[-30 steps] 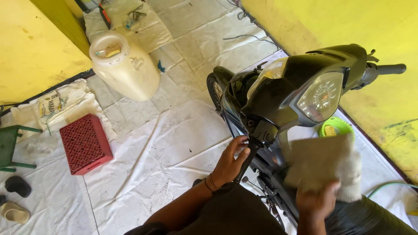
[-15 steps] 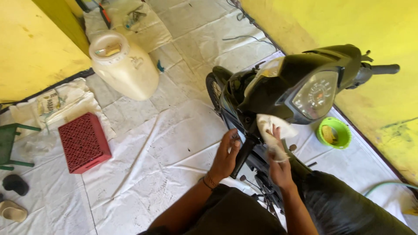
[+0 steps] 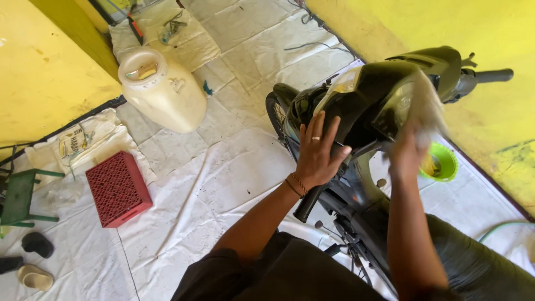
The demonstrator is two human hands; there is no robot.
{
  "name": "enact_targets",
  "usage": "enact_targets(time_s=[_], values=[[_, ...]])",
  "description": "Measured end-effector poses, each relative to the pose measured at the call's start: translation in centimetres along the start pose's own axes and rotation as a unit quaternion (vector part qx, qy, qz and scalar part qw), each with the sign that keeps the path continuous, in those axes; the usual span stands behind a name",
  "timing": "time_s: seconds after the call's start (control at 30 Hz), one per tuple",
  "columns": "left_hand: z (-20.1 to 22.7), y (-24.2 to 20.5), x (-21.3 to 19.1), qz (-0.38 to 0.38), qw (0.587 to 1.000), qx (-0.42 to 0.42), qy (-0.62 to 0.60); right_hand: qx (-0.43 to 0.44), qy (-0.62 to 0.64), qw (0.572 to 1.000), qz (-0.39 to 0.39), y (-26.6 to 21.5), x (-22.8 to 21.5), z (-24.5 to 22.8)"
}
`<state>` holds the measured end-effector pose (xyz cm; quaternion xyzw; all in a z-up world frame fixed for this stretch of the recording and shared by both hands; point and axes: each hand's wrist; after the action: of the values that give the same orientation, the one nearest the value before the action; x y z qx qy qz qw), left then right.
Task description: The person wipes the front fairing, headlight, and handlebars of a black motorcycle using a white cloth. They move around the vehicle to clean different sections, including the dashboard and front fender, in a workshop setting.
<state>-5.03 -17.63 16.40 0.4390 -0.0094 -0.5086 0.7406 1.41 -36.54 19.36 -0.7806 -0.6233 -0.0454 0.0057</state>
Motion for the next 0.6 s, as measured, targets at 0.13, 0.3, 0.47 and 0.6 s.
enact_targets(time_s=[0.13, 0.3, 0.47, 0.6], values=[[0.1, -0.8, 0.1, 0.03, 0.995, -0.031, -0.085, -0.286, -0.262, 0.921, -0.035, 5.0, 4.9, 0.2], [0.8, -0.3, -1.4, 0.014, 0.982, -0.058, -0.177, -0.555, -0.339, 0.76, -0.012, 0.3, 5.5, 2.8], [-0.6, 1.8, -2.6, -0.014, 0.94, -0.178, -0.291, -0.356, -0.246, 0.866, -0.251, -9.1, 1.6, 1.5], [0.9, 5.0, -2.9, -0.041, 0.956, -0.147, -0.249, -0.003, 0.094, 0.939, -0.332, -8.2, -3.8, 4.1]])
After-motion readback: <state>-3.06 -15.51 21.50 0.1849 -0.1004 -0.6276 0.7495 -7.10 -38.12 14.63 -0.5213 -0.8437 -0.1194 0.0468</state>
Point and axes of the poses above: each hand's wrist, its own y-axis towards the middle knuckle, its own x-axis out of the palm, z = x × y, and after that the axes turned 11 degrees about -y, right-handed
